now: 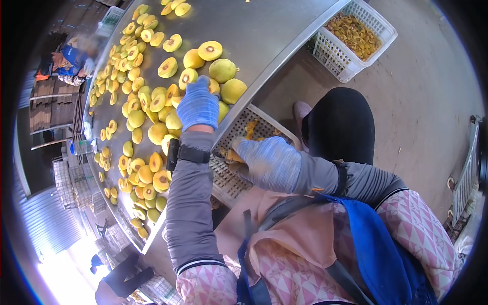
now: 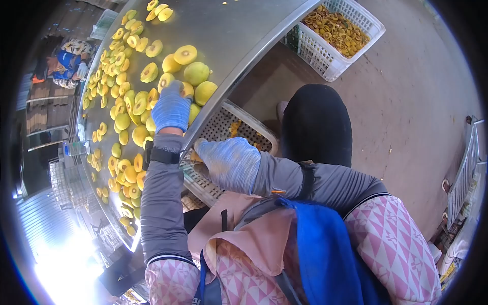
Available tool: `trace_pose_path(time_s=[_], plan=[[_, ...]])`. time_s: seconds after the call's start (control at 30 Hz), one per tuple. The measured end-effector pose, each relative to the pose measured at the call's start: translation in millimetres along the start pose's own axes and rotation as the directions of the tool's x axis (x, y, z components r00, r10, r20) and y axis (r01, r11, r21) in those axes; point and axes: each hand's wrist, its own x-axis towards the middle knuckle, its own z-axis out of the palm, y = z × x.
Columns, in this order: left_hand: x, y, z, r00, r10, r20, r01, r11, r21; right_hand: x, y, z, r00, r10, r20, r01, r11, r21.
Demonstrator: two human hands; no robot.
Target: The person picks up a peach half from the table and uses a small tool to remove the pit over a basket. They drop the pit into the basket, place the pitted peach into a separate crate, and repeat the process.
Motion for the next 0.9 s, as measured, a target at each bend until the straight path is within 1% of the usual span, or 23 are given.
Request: trace_pose_path(time_s=[0.03, 0.07, 0.1, 0.13, 0.17, 0.2, 0.27, 0.3, 0.37, 0.4, 0.47, 0.5, 0.57, 0.6, 0.63, 0.7, 0.73, 0.8, 0.83, 0.87, 0.9], plan=[[1.2, -4.9, 7.8, 0.999, 0.005, -0.036, -0.008, 0.996, -0.090, 1.1, -5.6, -7.2, 0.998, 0.068, -0.010, -0.068, 0.998, -0.003], [2.3, -13.8, 12.3, 0.984, 0.044, -0.172, -0.094, 0.952, -0.293, 1.0, -9.9, -12.4, 0.991, 0.134, -0.018, -0.135, 0.991, -0.005], [3.3, -24.1, 14.9, 0.984, 0.042, -0.172, -0.091, 0.952, -0.293, 0.7, -11.3, -15.5, 0.991, 0.133, -0.016, -0.133, 0.991, -0.005], [1.0, -29.7, 11.4, 0.979, -0.009, -0.202, -0.099, 0.850, -0.517, 1.5, -11.5, -18.5, 0.987, 0.135, -0.088, -0.132, 0.990, 0.043], [-8.2, -23.7, -3.6, 0.974, -0.064, -0.216, -0.111, 0.698, -0.707, 1.9, -10.9, -19.7, 0.977, 0.144, -0.158, -0.130, 0.987, 0.095], [-31.9, -22.0, -21.9, 0.992, -0.122, 0.010, 0.063, 0.436, -0.898, 3.8, -7.0, -17.2, 0.977, 0.146, -0.156, -0.132, 0.986, 0.101], [-69.7, -27.3, -32.8, 0.978, -0.137, 0.158, 0.195, 0.325, -0.925, 8.8, 1.3, -6.0, 0.953, 0.044, -0.298, 0.029, 0.971, 0.235], [-89.7, -20.8, -33.7, 0.988, -0.100, 0.117, 0.129, 0.127, -0.984, 8.6, -0.4, -1.2, 0.957, 0.044, -0.287, 0.029, 0.970, 0.242], [-124.7, -7.1, -37.7, 0.971, -0.193, 0.145, 0.123, -0.119, -0.985, 8.3, -4.7, 7.8, 0.968, 0.006, -0.252, 0.040, 0.983, 0.178], [-134.5, -2.6, -35.2, 0.968, -0.204, 0.146, 0.122, -0.125, -0.985, 6.4, -6.2, 14.0, 0.973, 0.016, -0.228, 0.035, 0.976, 0.215], [-150.2, -0.4, -32.0, 0.954, -0.257, 0.153, 0.024, -0.445, -0.895, 1.5, -12.5, 22.3, 0.982, 0.000, -0.190, 0.040, 0.978, 0.207], [-155.8, -3.9, -32.1, 0.949, -0.275, 0.152, 0.013, -0.447, -0.894, 0.2, -15.6, 26.2, 0.987, -0.008, -0.163, 0.042, 0.979, 0.201], [-164.7, -9.3, -34.7, 0.908, -0.313, 0.278, 0.085, -0.513, -0.854, -1.2, -19.8, 31.9, 0.987, -0.022, -0.157, 0.059, 0.970, 0.235], [-167.5, -4.0, -37.0, 0.872, -0.420, 0.252, 0.057, -0.423, -0.904, -0.4, -20.5, 33.1, 0.985, -0.023, -0.170, 0.067, 0.963, 0.261], [-170.8, -8.5, -35.6, 0.872, -0.421, 0.252, 0.055, -0.426, -0.903, 0.5, -16.8, 38.0, 0.985, -0.025, -0.169, 0.068, 0.964, 0.258], [-178.6, -20.9, -27.3, 0.924, -0.279, 0.261, 0.133, -0.408, -0.904, 1.8, -6.6, 51.6, 0.967, -0.168, -0.194, 0.189, 0.977, 0.099], [-178.9, -22.4, -21.5, 0.923, -0.280, 0.263, 0.133, -0.410, -0.902, 1.5, -8.8, 50.8, 0.967, -0.167, -0.191, 0.188, 0.977, 0.099], [-177.5, -25.0, -8.9, 0.908, -0.414, 0.064, -0.040, -0.237, -0.971, 1.0, -16.9, 46.0, 0.980, -0.146, -0.133, 0.153, 0.987, 0.046], [-177.5, -28.0, -3.2, 0.906, -0.417, 0.068, -0.037, -0.239, -0.970, 1.5, -20.6, 44.3, 0.981, -0.144, -0.128, 0.151, 0.987, 0.047], [-176.5, -31.0, 1.7, 0.909, -0.409, -0.082, -0.085, 0.012, -0.996, 2.8, -24.0, 42.5, 0.988, -0.110, -0.111, 0.117, 0.991, 0.058], [-175.8, -33.1, 5.9, 0.904, -0.365, -0.222, -0.131, 0.257, -0.957, 3.6, -25.1, 42.5, 0.993, -0.075, -0.089, 0.081, 0.994, 0.068]])
